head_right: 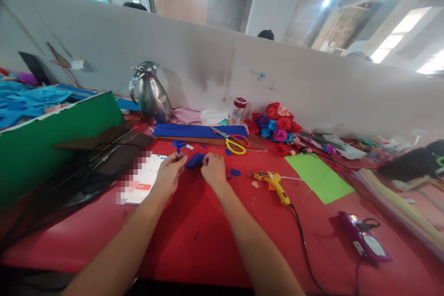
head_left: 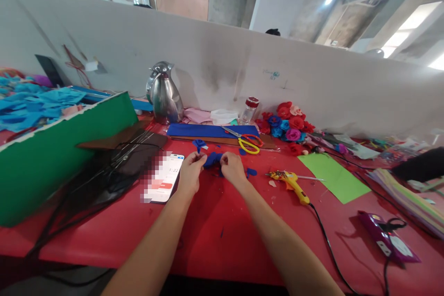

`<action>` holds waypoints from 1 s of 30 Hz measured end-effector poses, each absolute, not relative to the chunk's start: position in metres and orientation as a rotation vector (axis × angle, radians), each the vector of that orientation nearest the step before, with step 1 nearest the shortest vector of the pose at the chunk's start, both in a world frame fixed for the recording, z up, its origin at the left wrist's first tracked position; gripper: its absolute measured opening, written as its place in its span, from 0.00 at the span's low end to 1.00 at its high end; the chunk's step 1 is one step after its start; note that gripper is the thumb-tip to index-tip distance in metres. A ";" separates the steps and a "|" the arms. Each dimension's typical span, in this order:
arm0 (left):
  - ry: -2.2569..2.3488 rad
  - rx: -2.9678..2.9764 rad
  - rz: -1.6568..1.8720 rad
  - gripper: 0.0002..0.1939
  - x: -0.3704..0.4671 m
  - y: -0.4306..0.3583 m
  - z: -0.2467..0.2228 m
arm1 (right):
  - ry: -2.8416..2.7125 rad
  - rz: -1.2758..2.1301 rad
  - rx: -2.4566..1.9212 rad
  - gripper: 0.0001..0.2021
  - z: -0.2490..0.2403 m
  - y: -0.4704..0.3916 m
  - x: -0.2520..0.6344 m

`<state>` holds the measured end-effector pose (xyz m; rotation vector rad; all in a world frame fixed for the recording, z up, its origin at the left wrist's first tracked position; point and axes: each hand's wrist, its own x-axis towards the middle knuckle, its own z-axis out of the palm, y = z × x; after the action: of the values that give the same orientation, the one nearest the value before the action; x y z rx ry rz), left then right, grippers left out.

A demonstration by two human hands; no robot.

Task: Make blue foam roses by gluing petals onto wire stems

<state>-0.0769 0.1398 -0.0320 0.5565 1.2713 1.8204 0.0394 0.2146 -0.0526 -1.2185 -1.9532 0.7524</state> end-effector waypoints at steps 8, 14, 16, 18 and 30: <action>1.322 0.631 1.596 0.13 -0.060 0.138 -0.038 | -1.627 1.231 -1.077 0.03 -0.051 0.194 0.059; 1.196 0.715 1.534 0.14 -0.055 0.134 -0.030 | -1.390 1.582 -0.952 0.10 -0.043 0.185 0.058; 1.191 0.695 1.518 0.16 -0.055 0.133 -0.028 | -1.343 1.629 -0.923 0.10 -0.040 0.184 0.058; 1.166 0.658 1.510 0.19 -0.055 0.132 -0.026 | -1.318 1.661 -0.896 0.10 -0.037 0.183 0.059; 1.122 0.564 1.642 0.21 -0.068 0.134 -0.020 | -1.328 1.585 -0.794 0.10 -0.038 0.190 0.063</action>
<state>-0.0676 0.1337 -0.0199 0.5644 1.1223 1.6417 0.0625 0.1904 -0.0376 -0.7942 -1.3276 1.5855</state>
